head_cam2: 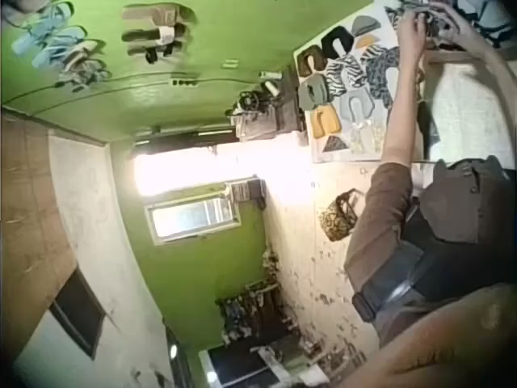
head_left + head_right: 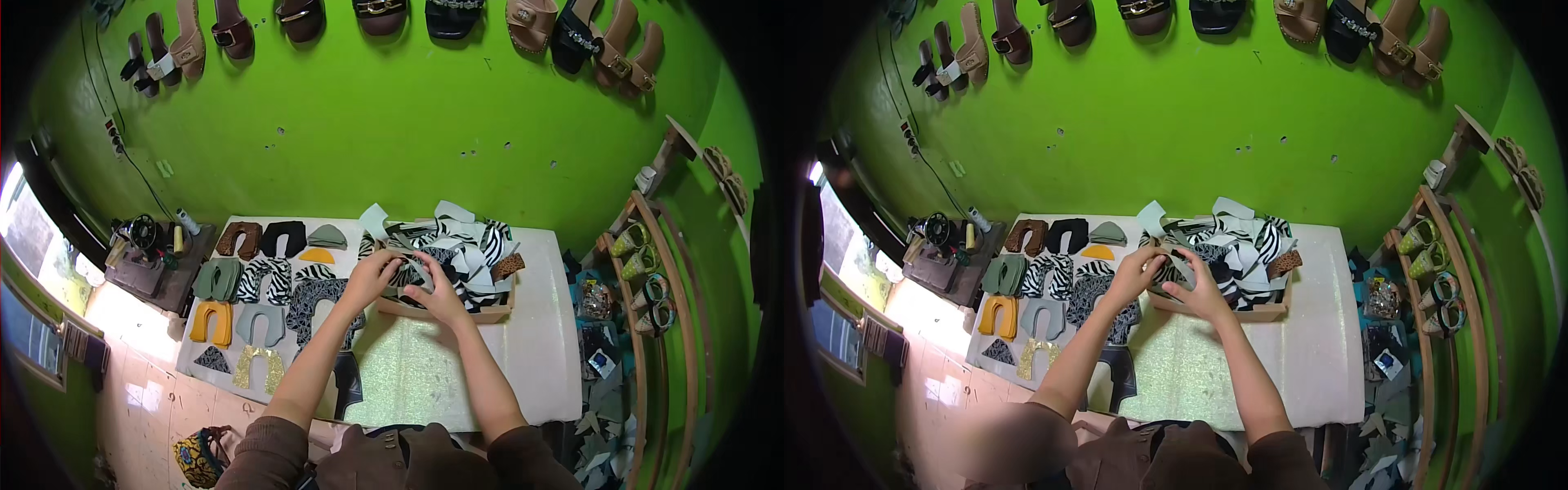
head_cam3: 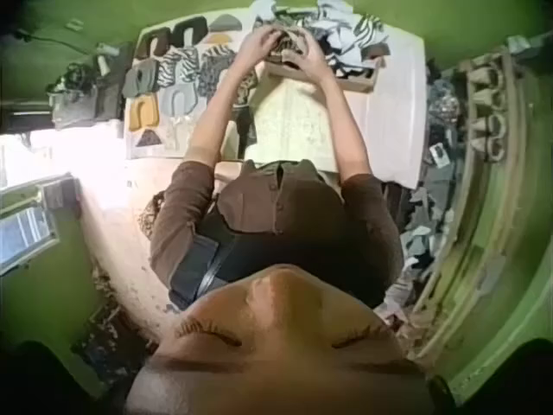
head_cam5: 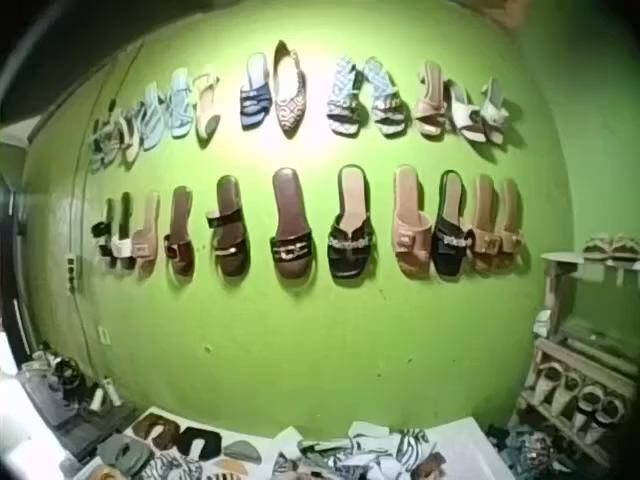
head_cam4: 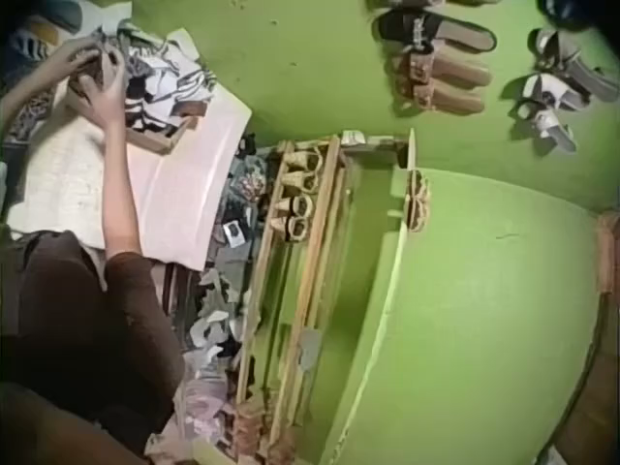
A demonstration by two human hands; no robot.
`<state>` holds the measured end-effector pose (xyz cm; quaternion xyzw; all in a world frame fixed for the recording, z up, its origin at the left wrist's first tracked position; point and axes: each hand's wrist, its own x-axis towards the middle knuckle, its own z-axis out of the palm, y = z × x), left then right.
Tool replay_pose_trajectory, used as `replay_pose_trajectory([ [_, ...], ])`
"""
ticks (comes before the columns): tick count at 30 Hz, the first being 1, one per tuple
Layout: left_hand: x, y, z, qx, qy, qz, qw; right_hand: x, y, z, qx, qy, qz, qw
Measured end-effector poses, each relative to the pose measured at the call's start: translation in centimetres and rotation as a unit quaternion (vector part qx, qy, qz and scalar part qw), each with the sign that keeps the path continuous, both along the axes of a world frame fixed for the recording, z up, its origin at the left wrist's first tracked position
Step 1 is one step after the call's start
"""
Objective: Sorting and arranging various patterned fabric cutouts for shoe uppers on a workshop table.
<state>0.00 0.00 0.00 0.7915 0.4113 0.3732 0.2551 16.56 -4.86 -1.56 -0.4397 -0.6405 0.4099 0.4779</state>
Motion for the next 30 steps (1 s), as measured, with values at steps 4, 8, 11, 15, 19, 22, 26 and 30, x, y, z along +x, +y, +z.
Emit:
replay_pose_trajectory([
  [4,0.1,-0.3,0.0,-0.061,-0.069,-0.034,0.995,0.5,-0.2,0.6,0.044,0.014,-0.067,0.997],
  [8,0.2,-1.2,0.5,-0.159,-0.104,-0.052,0.98,1.6,-0.1,0.0,0.02,0.105,-0.089,0.99],
  [11,-0.2,-1.8,-0.9,-0.161,-0.154,-0.057,0.973,2.1,0.0,-0.7,-0.013,0.143,-0.08,0.986],
  [15,-1.0,-2.6,-1.7,-0.256,-0.263,-0.068,0.928,2.0,-0.4,-1.0,-0.082,0.198,-0.056,0.975],
  [19,-2.2,-3.1,-1.2,-0.311,-0.35,-0.07,0.881,0.6,-0.7,-0.5,-0.115,0.271,-0.048,0.955],
  [22,-3.3,-2.8,-2.5,-0.303,-0.439,-0.059,0.844,-0.9,-0.9,-0.5,-0.151,0.3,-0.025,0.942],
  [26,-5.2,-3.6,-3.5,-0.357,-0.454,-0.08,0.812,-2.5,-0.6,-1.3,-0.182,0.333,-0.021,0.925],
  [30,-6.9,-5.2,-4.7,-0.417,-0.4,-0.086,0.812,-4.3,-0.5,-1.8,-0.192,0.357,-0.044,0.913],
])
